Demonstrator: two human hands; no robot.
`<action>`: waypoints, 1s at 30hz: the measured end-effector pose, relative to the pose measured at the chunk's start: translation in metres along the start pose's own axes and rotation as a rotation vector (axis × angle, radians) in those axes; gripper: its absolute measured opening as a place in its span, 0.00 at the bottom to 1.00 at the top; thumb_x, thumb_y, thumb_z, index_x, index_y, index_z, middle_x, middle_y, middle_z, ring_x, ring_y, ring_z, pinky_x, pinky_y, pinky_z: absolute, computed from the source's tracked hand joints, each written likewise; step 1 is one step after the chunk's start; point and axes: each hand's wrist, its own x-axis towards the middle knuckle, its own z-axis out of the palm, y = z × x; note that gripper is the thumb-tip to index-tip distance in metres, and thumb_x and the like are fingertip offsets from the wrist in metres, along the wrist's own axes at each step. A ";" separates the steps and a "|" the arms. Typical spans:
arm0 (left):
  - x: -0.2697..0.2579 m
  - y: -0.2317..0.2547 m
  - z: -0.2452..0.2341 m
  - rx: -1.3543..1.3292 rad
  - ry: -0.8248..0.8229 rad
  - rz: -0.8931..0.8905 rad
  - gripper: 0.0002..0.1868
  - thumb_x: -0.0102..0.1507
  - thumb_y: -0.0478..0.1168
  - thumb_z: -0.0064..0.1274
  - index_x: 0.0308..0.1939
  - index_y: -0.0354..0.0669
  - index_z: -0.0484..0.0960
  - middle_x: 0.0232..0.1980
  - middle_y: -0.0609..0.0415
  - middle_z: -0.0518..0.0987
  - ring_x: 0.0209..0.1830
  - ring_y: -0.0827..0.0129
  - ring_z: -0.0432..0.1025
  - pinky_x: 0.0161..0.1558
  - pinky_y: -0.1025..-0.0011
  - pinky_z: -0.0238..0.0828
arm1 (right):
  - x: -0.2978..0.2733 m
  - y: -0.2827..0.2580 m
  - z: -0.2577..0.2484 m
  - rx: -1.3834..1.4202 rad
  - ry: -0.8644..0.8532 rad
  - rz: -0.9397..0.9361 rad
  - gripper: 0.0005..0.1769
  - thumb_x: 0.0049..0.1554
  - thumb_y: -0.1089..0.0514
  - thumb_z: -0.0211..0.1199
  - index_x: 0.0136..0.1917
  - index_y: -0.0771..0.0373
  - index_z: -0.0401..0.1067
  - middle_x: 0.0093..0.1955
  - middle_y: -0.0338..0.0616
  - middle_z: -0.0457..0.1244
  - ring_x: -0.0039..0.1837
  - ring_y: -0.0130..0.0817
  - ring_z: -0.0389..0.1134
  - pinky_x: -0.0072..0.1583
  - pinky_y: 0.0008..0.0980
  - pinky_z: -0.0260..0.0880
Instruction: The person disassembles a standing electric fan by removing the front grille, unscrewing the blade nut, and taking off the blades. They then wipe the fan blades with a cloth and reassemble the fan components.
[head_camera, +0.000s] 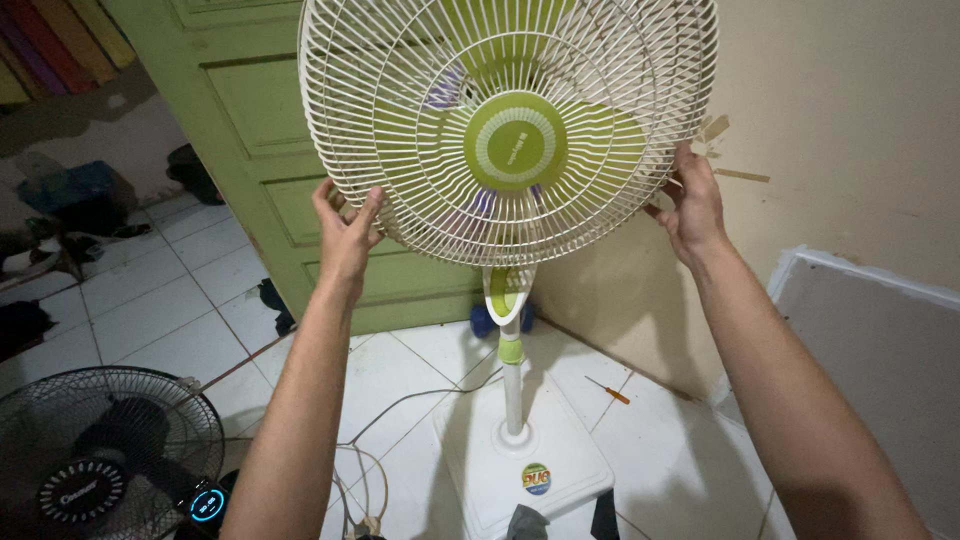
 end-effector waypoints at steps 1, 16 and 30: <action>-0.008 0.012 0.006 -0.021 0.011 0.031 0.56 0.63 0.59 0.62 0.83 0.58 0.38 0.82 0.42 0.52 0.75 0.47 0.64 0.62 0.42 0.73 | -0.006 -0.011 0.008 -0.007 0.031 -0.024 0.48 0.61 0.23 0.54 0.80 0.53 0.50 0.78 0.50 0.53 0.78 0.45 0.58 0.71 0.59 0.64; -0.032 0.040 0.038 -0.079 0.086 0.260 0.49 0.68 0.58 0.55 0.82 0.50 0.42 0.83 0.41 0.52 0.83 0.48 0.50 0.78 0.47 0.50 | -0.038 -0.040 0.046 -0.170 0.165 -0.276 0.29 0.68 0.43 0.53 0.74 0.63 0.64 0.62 0.43 0.66 0.61 0.31 0.69 0.58 0.36 0.77; -0.032 0.066 0.039 0.096 0.205 0.267 0.46 0.69 0.64 0.44 0.81 0.48 0.43 0.81 0.42 0.46 0.83 0.48 0.42 0.75 0.43 0.45 | -0.033 -0.036 0.043 -0.253 0.202 -0.274 0.34 0.69 0.42 0.54 0.78 0.65 0.55 0.69 0.48 0.63 0.67 0.35 0.68 0.65 0.38 0.72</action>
